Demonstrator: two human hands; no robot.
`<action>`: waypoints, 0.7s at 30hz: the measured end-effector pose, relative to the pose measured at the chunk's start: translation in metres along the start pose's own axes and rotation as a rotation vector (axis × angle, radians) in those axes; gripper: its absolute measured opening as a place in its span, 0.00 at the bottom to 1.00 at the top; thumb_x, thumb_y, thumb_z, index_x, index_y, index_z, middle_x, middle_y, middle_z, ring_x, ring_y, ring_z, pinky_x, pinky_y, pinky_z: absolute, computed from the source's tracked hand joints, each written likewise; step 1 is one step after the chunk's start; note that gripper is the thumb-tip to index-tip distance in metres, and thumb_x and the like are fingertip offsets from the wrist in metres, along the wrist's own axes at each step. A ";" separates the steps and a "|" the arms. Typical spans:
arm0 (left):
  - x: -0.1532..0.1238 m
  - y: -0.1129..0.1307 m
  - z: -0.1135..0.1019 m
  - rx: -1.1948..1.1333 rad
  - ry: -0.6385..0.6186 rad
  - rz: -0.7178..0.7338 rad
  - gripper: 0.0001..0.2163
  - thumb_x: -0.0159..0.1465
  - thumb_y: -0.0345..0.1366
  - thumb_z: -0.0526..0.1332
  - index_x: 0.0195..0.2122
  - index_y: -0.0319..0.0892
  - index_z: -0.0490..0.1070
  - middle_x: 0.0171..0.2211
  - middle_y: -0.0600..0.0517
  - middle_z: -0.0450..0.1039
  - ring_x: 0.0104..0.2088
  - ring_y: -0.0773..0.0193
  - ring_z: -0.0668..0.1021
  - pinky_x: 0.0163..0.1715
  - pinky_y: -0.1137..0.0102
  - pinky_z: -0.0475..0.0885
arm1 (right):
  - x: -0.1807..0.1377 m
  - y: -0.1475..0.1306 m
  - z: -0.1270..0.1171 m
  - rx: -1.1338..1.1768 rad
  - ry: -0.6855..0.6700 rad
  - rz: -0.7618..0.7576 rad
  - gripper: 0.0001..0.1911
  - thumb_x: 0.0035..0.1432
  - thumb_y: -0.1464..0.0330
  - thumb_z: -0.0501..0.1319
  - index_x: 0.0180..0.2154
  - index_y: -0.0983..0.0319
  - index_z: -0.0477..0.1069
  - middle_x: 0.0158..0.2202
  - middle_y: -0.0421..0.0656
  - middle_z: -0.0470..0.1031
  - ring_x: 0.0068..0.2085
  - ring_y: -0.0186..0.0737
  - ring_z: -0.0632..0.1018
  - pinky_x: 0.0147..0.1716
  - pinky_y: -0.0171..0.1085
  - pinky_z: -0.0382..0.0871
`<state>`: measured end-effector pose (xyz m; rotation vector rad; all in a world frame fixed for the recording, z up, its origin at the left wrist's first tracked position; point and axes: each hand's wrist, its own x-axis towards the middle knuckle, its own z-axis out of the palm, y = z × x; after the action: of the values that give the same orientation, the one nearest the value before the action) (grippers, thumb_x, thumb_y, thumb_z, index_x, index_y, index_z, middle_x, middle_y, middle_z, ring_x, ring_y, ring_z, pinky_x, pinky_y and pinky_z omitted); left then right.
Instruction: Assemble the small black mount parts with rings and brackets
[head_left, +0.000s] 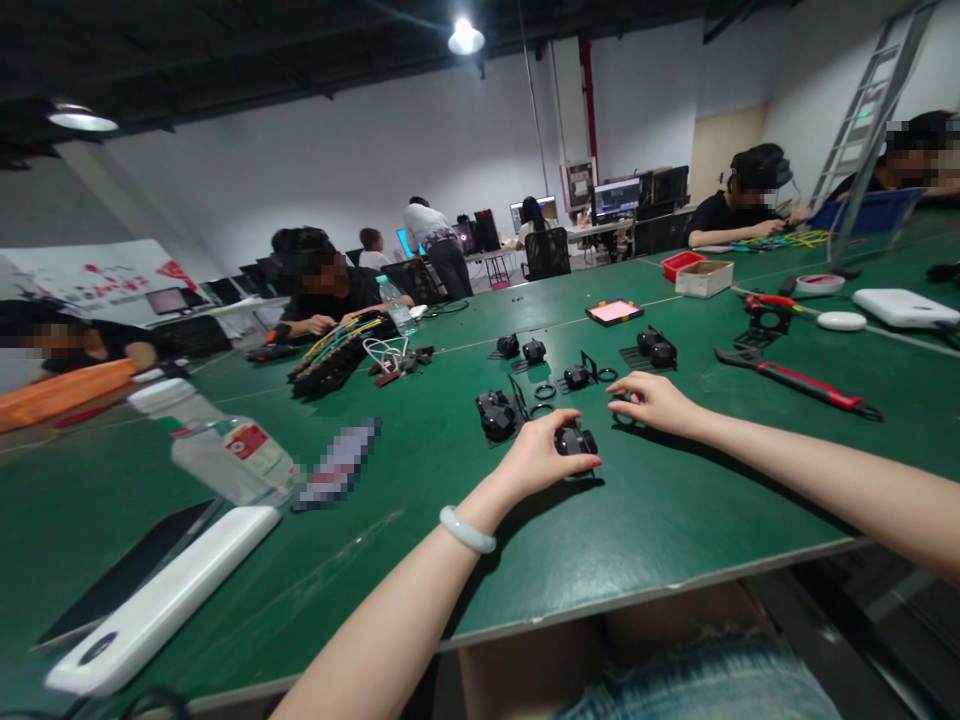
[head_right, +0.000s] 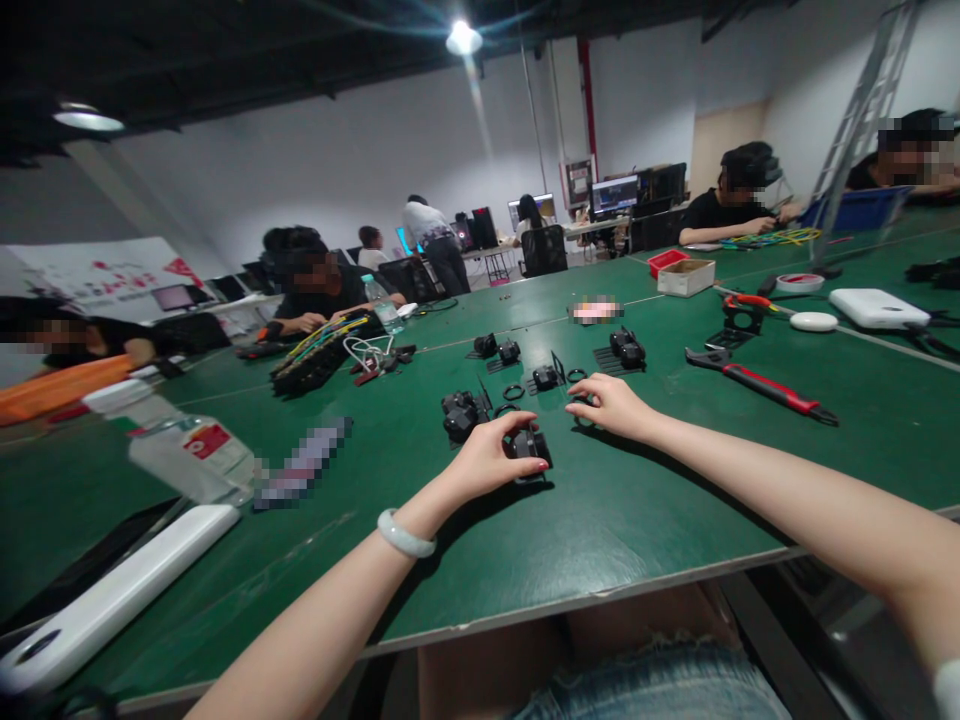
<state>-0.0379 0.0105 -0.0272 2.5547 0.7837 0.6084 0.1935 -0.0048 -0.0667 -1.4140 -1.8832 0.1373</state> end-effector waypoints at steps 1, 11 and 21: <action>0.000 -0.001 0.000 0.000 0.002 -0.001 0.28 0.46 0.48 0.61 0.47 0.41 0.61 0.44 0.48 0.67 0.43 0.60 0.70 0.44 0.68 0.64 | -0.001 -0.004 0.001 0.050 -0.007 0.011 0.17 0.47 0.58 0.57 0.36 0.61 0.70 0.32 0.43 0.70 0.28 0.33 0.69 0.29 0.34 0.63; 0.000 -0.002 -0.001 -0.001 0.010 -0.008 0.28 0.46 0.48 0.61 0.46 0.41 0.61 0.44 0.48 0.67 0.43 0.60 0.70 0.44 0.67 0.64 | -0.008 -0.031 0.000 0.711 -0.171 0.198 0.19 0.45 0.63 0.59 0.40 0.64 0.66 0.37 0.44 0.70 0.33 0.34 0.71 0.32 0.34 0.65; 0.000 0.001 -0.001 -0.021 0.032 -0.034 0.27 0.44 0.46 0.63 0.45 0.41 0.63 0.42 0.48 0.68 0.41 0.59 0.71 0.42 0.67 0.65 | -0.011 -0.038 0.008 0.751 -0.233 0.190 0.20 0.41 0.65 0.63 0.38 0.64 0.66 0.39 0.45 0.70 0.39 0.38 0.71 0.39 0.39 0.65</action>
<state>-0.0375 0.0100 -0.0257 2.5135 0.8255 0.6450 0.1604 -0.0262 -0.0590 -1.0610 -1.5987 1.0246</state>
